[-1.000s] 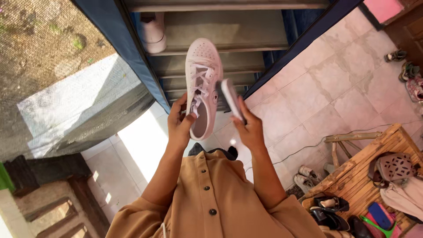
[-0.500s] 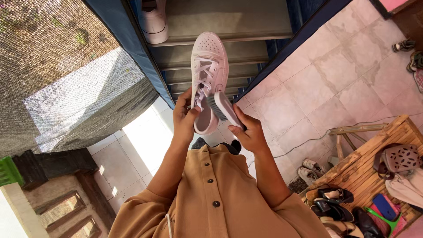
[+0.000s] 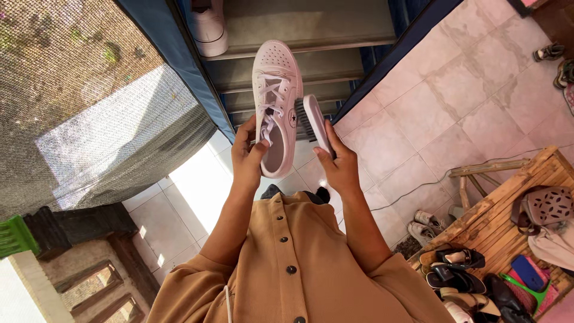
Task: The person picks up a white shoe from a bench and brushes the sides and top using a brush. They then turn the shoe over to brush the sole before placing it back on the bench.
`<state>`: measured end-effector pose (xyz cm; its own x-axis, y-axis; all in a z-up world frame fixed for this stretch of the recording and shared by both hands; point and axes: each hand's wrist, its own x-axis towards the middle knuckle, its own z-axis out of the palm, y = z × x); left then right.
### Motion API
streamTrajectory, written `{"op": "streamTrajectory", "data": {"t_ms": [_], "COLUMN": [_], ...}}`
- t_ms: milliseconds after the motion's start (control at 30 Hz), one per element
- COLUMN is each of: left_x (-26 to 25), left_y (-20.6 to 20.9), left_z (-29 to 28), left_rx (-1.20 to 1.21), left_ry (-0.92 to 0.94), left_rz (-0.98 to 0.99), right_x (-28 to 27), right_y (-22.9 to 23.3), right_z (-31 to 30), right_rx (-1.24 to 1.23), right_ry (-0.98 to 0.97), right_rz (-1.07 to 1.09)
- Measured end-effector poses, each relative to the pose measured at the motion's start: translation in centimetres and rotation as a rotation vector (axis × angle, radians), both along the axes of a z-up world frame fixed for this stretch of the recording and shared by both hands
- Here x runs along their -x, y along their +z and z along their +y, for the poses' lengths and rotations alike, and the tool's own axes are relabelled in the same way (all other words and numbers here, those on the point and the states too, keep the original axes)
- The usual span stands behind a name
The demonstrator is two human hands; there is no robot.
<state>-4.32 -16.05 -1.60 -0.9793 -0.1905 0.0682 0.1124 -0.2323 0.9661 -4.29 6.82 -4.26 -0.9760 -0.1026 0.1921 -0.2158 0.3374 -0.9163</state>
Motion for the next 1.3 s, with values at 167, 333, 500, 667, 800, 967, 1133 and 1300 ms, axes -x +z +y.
{"op": "streamTrajectory", "data": {"t_ms": [167,333,500,667,800,967,1133,1300], "left_x": [0.2,-0.3,0.4,0.6,0.9,0.6,0.7,0.4], "left_y": [-0.4,-0.4,-0.7,-0.7,-0.7,-0.6,-0.2,1.2], "left_z": [-0.2,-0.2,-0.4,-0.8,-1.0,-0.8,-0.7,-0.6], "left_rx": [-0.05,-0.04,-0.084,-0.191,-0.366,-0.311,-0.467,-0.545], "left_ry": [-0.012,-0.026,0.051,0.077,0.091,0.071,0.039,-0.004], "left_rz": [0.05,0.062,0.056,0.077,0.076,0.047,0.022,-0.051], "right_x": [-0.7,-0.2,-1.6,-2.1,-2.4,-2.3,-2.5,-4.1], "right_y": [-0.4,0.5,0.1,-0.4,-1.9,-2.3,-2.7,-3.3], "right_z": [0.0,-0.4,-0.8,-1.2,-1.0,-1.6,-1.3,-1.4], "right_rx": [0.055,-0.042,-0.008,-0.058,-0.034,0.019,-0.009,-0.074], "right_ry": [0.281,-0.019,0.259,0.13,0.277,0.094,0.158,0.215], "right_rz": [0.295,0.09,0.332,0.115,0.236,0.114,0.187,0.371]}}
